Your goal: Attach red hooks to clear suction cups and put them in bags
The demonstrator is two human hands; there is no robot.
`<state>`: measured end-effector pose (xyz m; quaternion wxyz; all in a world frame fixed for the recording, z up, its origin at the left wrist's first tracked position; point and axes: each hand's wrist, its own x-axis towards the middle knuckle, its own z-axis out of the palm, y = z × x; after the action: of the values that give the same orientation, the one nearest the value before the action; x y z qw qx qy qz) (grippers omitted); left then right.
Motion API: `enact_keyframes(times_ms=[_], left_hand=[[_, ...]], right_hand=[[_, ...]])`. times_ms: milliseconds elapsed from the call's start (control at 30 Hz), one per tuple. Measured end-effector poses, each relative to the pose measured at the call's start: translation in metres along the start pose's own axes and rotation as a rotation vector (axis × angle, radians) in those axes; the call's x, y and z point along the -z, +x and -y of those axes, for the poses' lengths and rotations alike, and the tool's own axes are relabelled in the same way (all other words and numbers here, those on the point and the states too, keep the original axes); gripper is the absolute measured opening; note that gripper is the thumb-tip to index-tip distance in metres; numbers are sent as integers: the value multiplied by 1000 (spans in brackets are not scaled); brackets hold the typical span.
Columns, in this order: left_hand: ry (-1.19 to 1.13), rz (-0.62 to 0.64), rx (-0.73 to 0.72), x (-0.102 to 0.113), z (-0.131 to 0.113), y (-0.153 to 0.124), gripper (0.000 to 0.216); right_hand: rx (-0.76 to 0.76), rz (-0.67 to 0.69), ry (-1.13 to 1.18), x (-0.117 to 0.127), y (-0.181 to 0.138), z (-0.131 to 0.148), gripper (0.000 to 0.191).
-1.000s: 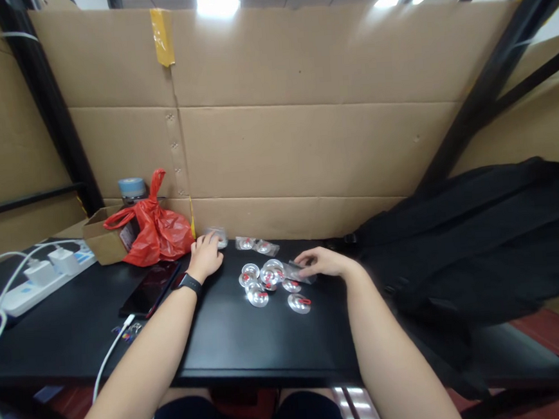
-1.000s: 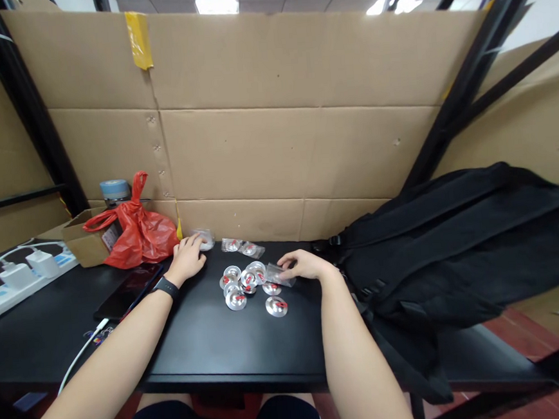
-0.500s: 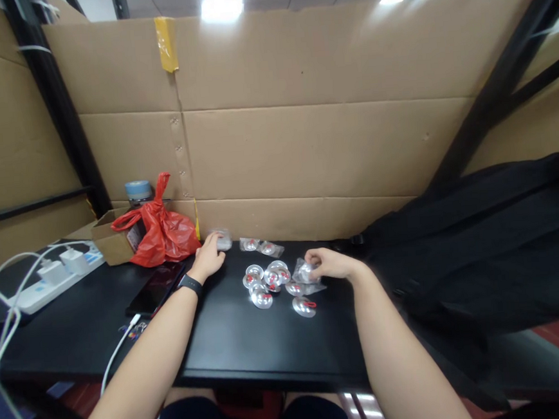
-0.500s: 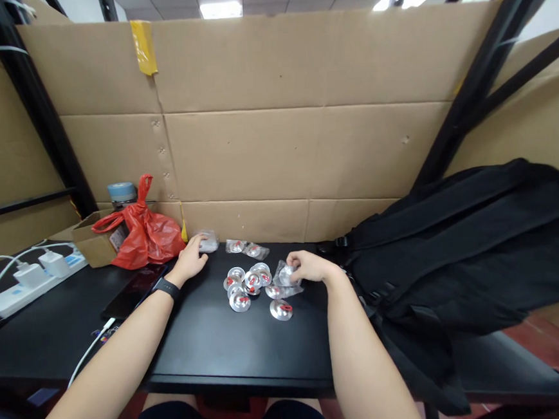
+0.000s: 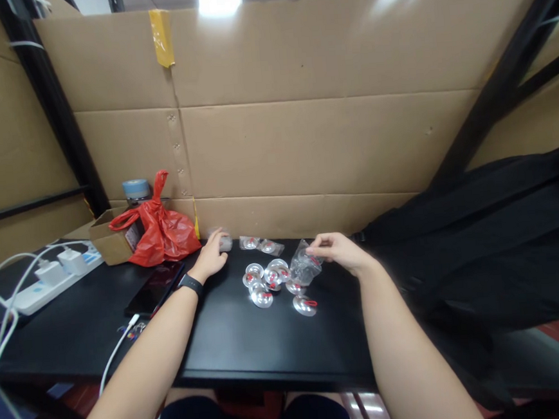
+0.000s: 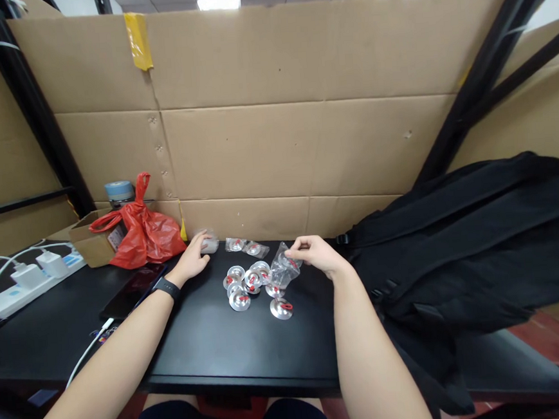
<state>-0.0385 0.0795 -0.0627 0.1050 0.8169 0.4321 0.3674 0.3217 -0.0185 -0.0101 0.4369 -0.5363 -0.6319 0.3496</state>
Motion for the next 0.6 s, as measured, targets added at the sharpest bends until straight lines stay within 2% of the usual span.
enact_keyframes(times_ms=[133,233,333,467,600], left_hand=[[-19,-99,-32,4,-7,1,51],[7,-198,-9,9,-14,3,40],[15,-263,9,12,-20,3,36],[3,-233,-35,10,-30,1,31],[17,-131,-179,8,-53,-4,31]], right_hand=[[-18,-40,21,0,-1,0,50],[-23,-7,-12,-3,0,1,50],[-4,5,79,-5,1,4,48],[79,-101,267,-8,4,9,46],[138,-233,348,-19,10,11,46]])
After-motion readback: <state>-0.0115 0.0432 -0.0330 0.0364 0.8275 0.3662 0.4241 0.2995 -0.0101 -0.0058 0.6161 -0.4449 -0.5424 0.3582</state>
